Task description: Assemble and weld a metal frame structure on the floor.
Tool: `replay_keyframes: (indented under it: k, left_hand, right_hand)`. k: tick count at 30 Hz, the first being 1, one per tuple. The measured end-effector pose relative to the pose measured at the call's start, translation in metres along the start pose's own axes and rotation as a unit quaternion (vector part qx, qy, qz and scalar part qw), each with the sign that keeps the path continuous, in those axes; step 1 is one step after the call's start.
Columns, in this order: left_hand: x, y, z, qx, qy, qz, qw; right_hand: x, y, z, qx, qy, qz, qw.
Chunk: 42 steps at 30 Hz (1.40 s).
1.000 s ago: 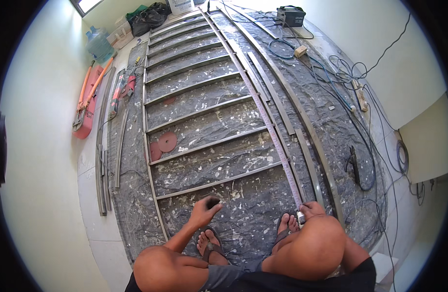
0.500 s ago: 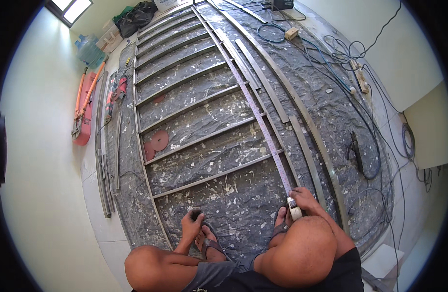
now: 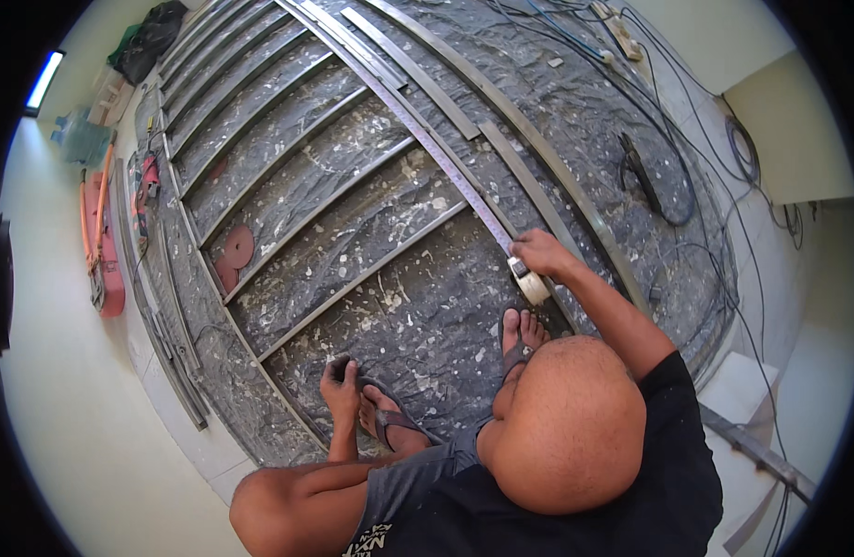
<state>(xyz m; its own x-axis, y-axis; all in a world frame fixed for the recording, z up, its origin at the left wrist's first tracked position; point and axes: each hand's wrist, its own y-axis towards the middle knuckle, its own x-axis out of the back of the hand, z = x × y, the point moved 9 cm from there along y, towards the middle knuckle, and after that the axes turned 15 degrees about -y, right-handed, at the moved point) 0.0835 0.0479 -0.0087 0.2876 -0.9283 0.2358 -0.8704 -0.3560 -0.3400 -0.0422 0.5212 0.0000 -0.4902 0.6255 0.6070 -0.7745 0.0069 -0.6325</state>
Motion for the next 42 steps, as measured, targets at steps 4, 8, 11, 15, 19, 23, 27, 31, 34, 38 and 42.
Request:
replay_keyframes:
  k: [4,8,11,15,19,23,27,31,34,38,42]
  left_hand:
    - [-0.010,-0.003,-0.001,0.023,-0.004,0.014,1.000]
    - [-0.014,-0.001,0.001,0.026,-0.008,0.019,0.999]
    - [-0.009,0.001,0.003,0.023,-0.007,0.016,1.000]
    - [-0.010,0.000,0.004,0.030,-0.002,0.018,0.999]
    - [-0.011,0.003,0.005,0.023,-0.005,0.019,1.000]
    - [-0.010,0.005,0.011,0.035,-0.020,0.016,0.999]
    - [-0.014,0.003,0.011,0.042,-0.012,0.017,0.999]
    - [-0.013,0.005,0.013,0.029,-0.013,0.021,0.999]
    - [-0.012,0.005,0.013,0.036,-0.004,0.022,0.999]
    - [-0.010,0.006,0.011,0.031,-0.001,0.021,0.999]
    - [-0.014,0.005,0.012,0.030,-0.010,0.022,0.999]
  right_hand:
    - [0.007,0.004,-0.003,-0.018,-0.026,-0.006,0.999]
    - [0.007,0.003,-0.004,-0.043,-0.062,-0.017,0.997]
    - [0.006,0.002,0.000,-0.053,-0.069,-0.019,0.996]
    - [0.008,0.000,0.003,-0.057,-0.078,-0.028,0.995]
    - [0.008,0.000,0.006,-0.063,-0.081,-0.023,0.995]
    - [0.006,0.004,0.004,-0.063,-0.098,-0.037,0.992]
    - [0.005,0.005,0.000,-0.077,-0.124,-0.052,0.988]
    - [0.004,0.005,0.003,-0.079,-0.122,-0.046,0.988]
    - [0.005,0.005,0.005,-0.072,-0.132,-0.053,0.987]
    - [0.000,0.007,0.006,-0.069,-0.133,-0.046,0.988]
    - [0.000,0.006,0.002,-0.081,-0.130,-0.051,0.987]
